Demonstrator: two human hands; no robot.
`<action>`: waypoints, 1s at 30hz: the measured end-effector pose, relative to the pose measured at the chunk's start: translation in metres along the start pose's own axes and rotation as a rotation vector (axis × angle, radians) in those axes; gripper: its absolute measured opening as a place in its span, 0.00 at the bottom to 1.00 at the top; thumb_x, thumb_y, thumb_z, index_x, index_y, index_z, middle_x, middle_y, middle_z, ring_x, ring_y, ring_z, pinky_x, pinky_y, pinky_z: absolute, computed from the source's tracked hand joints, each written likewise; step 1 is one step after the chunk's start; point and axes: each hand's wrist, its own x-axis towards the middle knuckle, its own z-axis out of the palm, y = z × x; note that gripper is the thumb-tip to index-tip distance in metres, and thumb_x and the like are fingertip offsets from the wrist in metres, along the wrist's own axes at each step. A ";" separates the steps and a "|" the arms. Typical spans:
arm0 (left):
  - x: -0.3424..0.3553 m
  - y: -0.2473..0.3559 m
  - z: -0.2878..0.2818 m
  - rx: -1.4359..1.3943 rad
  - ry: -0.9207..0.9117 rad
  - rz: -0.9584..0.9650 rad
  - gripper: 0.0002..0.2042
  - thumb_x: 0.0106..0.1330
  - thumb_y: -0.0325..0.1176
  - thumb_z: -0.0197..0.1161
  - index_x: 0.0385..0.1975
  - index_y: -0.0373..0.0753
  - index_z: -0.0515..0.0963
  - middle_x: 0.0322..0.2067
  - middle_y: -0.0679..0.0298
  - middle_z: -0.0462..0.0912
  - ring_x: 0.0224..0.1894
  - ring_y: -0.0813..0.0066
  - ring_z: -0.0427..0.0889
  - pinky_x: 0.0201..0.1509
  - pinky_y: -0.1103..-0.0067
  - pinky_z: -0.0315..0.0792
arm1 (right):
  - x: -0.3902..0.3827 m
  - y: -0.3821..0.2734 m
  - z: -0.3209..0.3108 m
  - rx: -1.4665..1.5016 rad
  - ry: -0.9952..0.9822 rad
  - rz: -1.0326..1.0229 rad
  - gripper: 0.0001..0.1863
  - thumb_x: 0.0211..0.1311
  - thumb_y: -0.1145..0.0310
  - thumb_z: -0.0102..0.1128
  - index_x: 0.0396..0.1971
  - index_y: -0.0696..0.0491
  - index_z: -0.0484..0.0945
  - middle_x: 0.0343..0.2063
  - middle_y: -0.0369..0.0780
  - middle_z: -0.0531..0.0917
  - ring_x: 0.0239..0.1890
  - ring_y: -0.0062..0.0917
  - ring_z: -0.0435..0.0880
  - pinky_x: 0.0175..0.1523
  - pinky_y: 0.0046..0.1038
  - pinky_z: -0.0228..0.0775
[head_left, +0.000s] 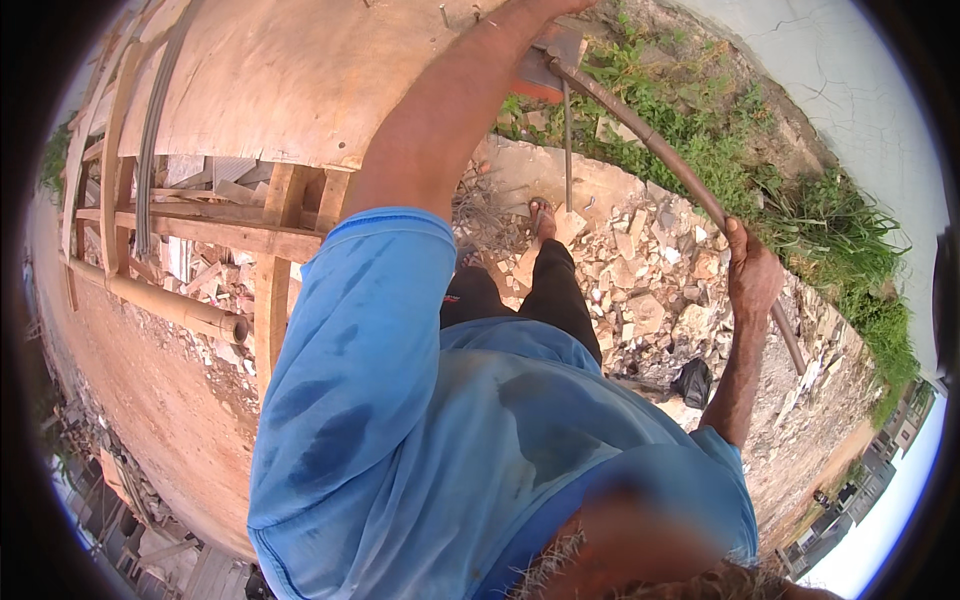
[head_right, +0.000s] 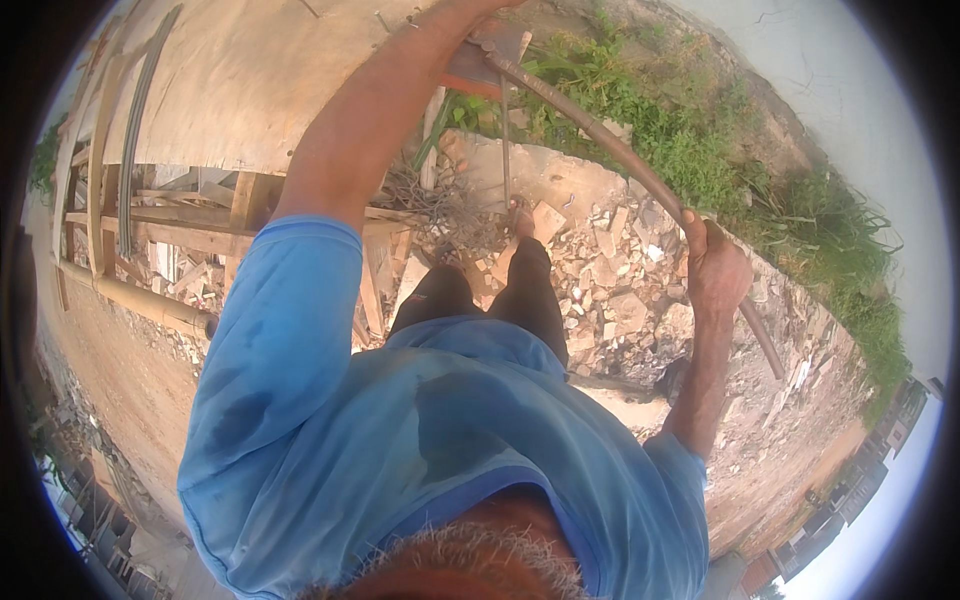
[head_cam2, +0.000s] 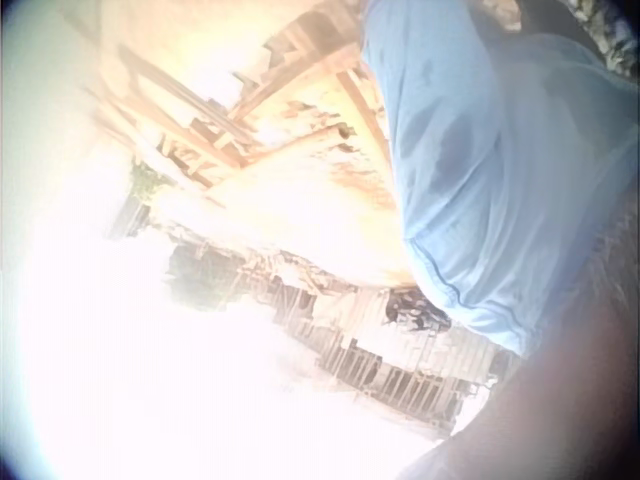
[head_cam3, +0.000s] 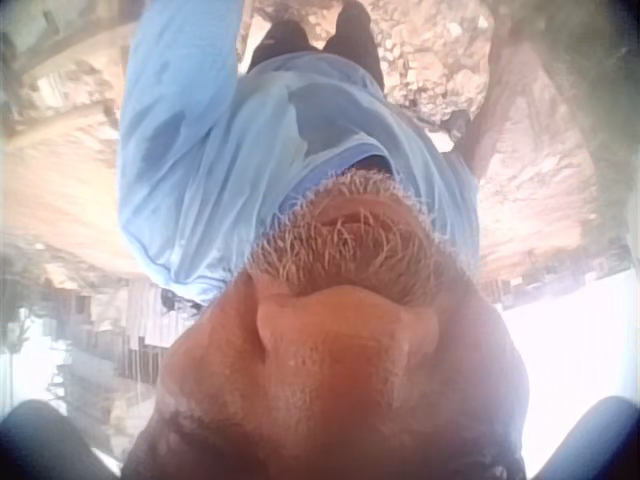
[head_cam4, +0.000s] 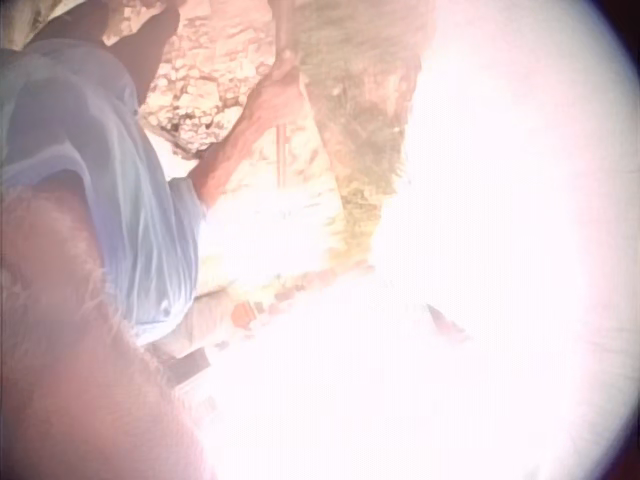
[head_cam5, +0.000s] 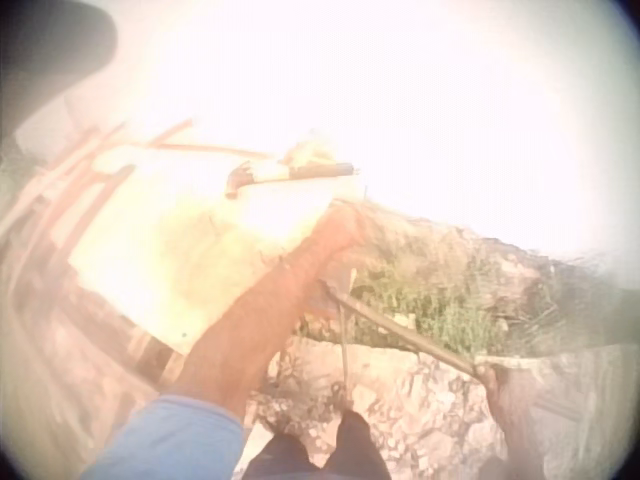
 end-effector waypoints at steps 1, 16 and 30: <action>0.001 0.000 0.001 -0.008 0.017 -0.007 0.13 0.60 0.37 0.61 0.36 0.32 0.82 0.38 0.42 0.83 0.44 0.46 0.82 0.50 0.58 0.74 | -0.012 -0.004 0.007 -0.013 -0.016 0.064 0.36 0.69 0.31 0.42 0.27 0.48 0.86 0.10 0.41 0.76 0.15 0.34 0.79 0.23 0.36 0.70; 0.029 -0.026 0.027 0.080 0.113 0.070 0.16 0.66 0.40 0.55 0.40 0.33 0.80 0.45 0.42 0.81 0.51 0.44 0.79 0.56 0.58 0.73 | -0.051 -0.030 0.018 0.080 -0.006 0.192 0.44 0.68 0.27 0.35 0.26 0.54 0.86 0.13 0.44 0.79 0.19 0.40 0.81 0.29 0.40 0.70; 0.009 0.030 -0.023 0.067 -0.094 -0.151 0.14 0.69 0.32 0.52 0.44 0.31 0.82 0.45 0.44 0.83 0.50 0.47 0.81 0.52 0.60 0.76 | -0.061 -0.030 0.032 0.163 -0.069 0.141 0.42 0.66 0.27 0.40 0.27 0.56 0.83 0.15 0.46 0.79 0.21 0.41 0.80 0.29 0.43 0.70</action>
